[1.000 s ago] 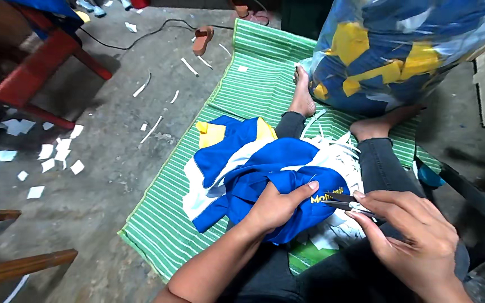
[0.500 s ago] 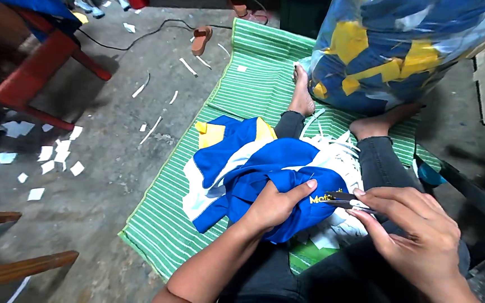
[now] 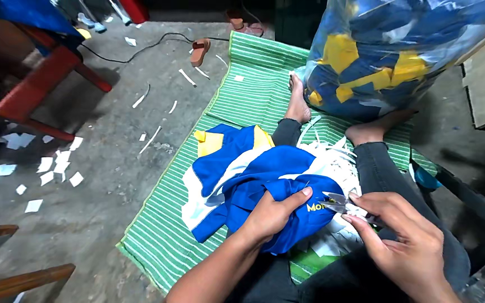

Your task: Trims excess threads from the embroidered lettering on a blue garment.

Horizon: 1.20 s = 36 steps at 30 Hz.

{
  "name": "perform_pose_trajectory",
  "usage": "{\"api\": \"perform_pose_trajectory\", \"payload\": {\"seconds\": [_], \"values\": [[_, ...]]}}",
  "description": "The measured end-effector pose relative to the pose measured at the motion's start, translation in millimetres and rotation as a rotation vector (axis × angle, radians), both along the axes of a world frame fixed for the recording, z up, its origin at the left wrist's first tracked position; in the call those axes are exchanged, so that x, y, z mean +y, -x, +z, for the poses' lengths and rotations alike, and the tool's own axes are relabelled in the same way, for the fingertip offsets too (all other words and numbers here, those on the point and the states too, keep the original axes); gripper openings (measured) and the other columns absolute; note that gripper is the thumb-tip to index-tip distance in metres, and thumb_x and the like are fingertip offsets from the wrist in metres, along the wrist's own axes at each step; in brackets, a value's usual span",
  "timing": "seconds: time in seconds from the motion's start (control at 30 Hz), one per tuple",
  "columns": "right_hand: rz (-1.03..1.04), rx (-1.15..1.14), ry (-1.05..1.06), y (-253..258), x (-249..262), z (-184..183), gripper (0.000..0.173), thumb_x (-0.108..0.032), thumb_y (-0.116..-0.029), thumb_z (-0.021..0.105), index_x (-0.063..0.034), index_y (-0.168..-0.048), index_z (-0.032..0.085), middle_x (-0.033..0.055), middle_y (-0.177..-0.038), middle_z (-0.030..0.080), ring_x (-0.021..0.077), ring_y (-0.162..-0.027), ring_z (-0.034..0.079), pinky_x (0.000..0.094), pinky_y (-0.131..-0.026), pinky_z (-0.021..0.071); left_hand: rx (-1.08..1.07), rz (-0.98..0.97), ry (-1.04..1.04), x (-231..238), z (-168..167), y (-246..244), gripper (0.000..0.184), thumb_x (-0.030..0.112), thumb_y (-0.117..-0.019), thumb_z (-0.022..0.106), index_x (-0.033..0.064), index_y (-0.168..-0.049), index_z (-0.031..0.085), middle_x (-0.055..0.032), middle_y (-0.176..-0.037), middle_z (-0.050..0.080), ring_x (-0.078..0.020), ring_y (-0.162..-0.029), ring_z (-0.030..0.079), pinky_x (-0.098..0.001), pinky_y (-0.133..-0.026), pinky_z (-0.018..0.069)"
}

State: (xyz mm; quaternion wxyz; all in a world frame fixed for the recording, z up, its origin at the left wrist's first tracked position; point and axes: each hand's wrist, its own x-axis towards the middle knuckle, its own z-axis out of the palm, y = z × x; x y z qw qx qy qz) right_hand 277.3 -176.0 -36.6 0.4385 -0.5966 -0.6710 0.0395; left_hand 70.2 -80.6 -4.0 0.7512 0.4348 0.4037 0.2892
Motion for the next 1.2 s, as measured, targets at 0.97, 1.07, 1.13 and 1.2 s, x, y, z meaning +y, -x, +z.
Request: {"api": "perform_pose_trajectory", "payload": {"seconds": [0.97, 1.07, 1.13, 1.2], "values": [[0.010, 0.008, -0.005, 8.0, -7.3, -13.1, 0.023, -0.029, -0.0993, 0.067, -0.0091, -0.103, 0.079, 0.0081, -0.098, 0.075, 0.0132, -0.089, 0.068, 0.0270, -0.077, 0.0522, -0.017, 0.034, -0.019, -3.9, -5.2, -1.0, 0.008, 0.003, -0.1013, 0.057, 0.0031, -0.103, 0.065, -0.0014, -0.089, 0.072, -0.0067, -0.086, 0.070, -0.0258, -0.084, 0.0591], [0.019, -0.036, -0.016, 7.5, -6.6, -12.6, 0.022, -0.027, -0.1008, 0.066, -0.0107, -0.100, 0.080, 0.0064, -0.095, 0.076, 0.0138, -0.084, 0.067, 0.0283, -0.074, 0.0492, -0.019, 0.015, -0.004, -2.4, -6.0, -0.4, 0.008, 0.003, -0.1012, 0.057, 0.0036, -0.102, 0.065, -0.0011, -0.089, 0.072, -0.0064, -0.086, 0.070, -0.0255, -0.084, 0.0588], [0.041, -0.071, -0.013, 5.9, -5.3, -10.4, 0.023, -0.029, -0.1016, 0.065, -0.0120, -0.100, 0.080, 0.0056, -0.095, 0.076, 0.0141, -0.082, 0.066, 0.0293, -0.073, 0.0480, -0.018, 0.006, -0.002, -2.0, -6.8, -0.1, 0.008, 0.003, -0.1009, 0.058, 0.0038, -0.102, 0.065, -0.0009, -0.088, 0.072, -0.0062, -0.085, 0.070, -0.0254, -0.084, 0.0588], [0.093, -0.068, 0.037, 1.0, -4.0, -6.0, 0.024, -0.032, -0.1020, 0.063, -0.0138, -0.102, 0.080, 0.0043, -0.097, 0.076, 0.0129, -0.083, 0.066, 0.0296, -0.073, 0.0478, -0.017, -0.002, -0.004, -1.4, -7.1, 0.6, 0.009, 0.003, -0.1009, 0.057, 0.0040, -0.102, 0.066, -0.0008, -0.089, 0.072, -0.0061, -0.086, 0.070, -0.0254, -0.084, 0.0588]]}}
